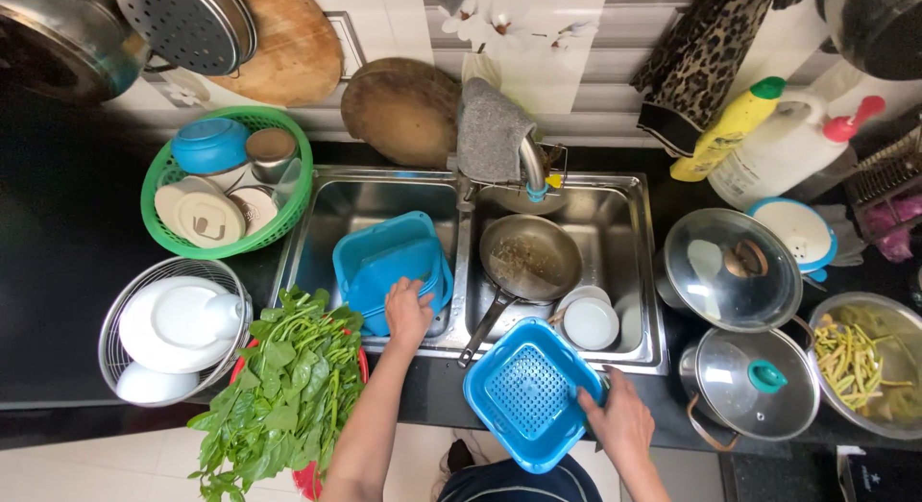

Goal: The person stands at a kitchen sink and picks leafy green vegetables from a red basket, stripping edible leaves from the stems by hand. The leaves are placed into blue colanders while discarded stems and pieces drop into a red container below.

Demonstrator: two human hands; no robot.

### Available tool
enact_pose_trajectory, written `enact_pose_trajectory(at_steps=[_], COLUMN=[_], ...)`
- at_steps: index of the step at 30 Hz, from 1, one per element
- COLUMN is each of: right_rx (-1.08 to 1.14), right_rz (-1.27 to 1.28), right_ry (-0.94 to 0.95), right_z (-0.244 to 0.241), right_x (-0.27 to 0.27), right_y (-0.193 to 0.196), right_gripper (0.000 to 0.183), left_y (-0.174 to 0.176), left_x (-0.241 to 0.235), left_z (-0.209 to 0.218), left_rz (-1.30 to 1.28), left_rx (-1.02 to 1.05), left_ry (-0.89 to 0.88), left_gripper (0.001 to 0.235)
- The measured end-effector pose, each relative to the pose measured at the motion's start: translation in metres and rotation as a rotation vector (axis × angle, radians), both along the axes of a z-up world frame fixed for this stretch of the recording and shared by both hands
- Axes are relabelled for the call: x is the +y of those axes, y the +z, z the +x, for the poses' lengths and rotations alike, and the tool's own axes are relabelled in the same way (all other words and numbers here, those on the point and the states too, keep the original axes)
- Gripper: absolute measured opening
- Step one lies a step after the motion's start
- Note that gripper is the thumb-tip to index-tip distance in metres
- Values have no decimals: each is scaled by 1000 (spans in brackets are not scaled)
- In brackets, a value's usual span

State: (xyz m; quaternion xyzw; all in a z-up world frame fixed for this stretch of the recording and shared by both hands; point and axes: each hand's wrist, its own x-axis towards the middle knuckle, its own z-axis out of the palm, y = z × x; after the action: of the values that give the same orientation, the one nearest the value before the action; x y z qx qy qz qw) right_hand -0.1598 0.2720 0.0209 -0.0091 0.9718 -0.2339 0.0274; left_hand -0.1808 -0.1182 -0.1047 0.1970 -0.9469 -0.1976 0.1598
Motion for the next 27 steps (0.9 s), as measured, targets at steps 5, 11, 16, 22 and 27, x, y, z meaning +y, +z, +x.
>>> enact_pose_trajectory(at_steps=[5,11,16,22,27], right_rx=[-318,-316,-141,54,186], right_rz=[73,134,143,18,-121], right_ry=[-70,-220,-227,-112,278], right_z=[0,15,32,47,33], right_x=[40,80,75,21,-41], right_y=[-59,-60,-34,44,54], right_gripper=[43,49,54,42,22], left_y=[44,102,110,123,162], left_x=[34,65,89,102,106], left_z=[17,60,95,121,127], left_rz=[78,157,150,152,205], left_rx=[166,248,268,334,430], left_ry=[48,-100,-238,-329,-291], left_gripper=[22,18,25,28,21])
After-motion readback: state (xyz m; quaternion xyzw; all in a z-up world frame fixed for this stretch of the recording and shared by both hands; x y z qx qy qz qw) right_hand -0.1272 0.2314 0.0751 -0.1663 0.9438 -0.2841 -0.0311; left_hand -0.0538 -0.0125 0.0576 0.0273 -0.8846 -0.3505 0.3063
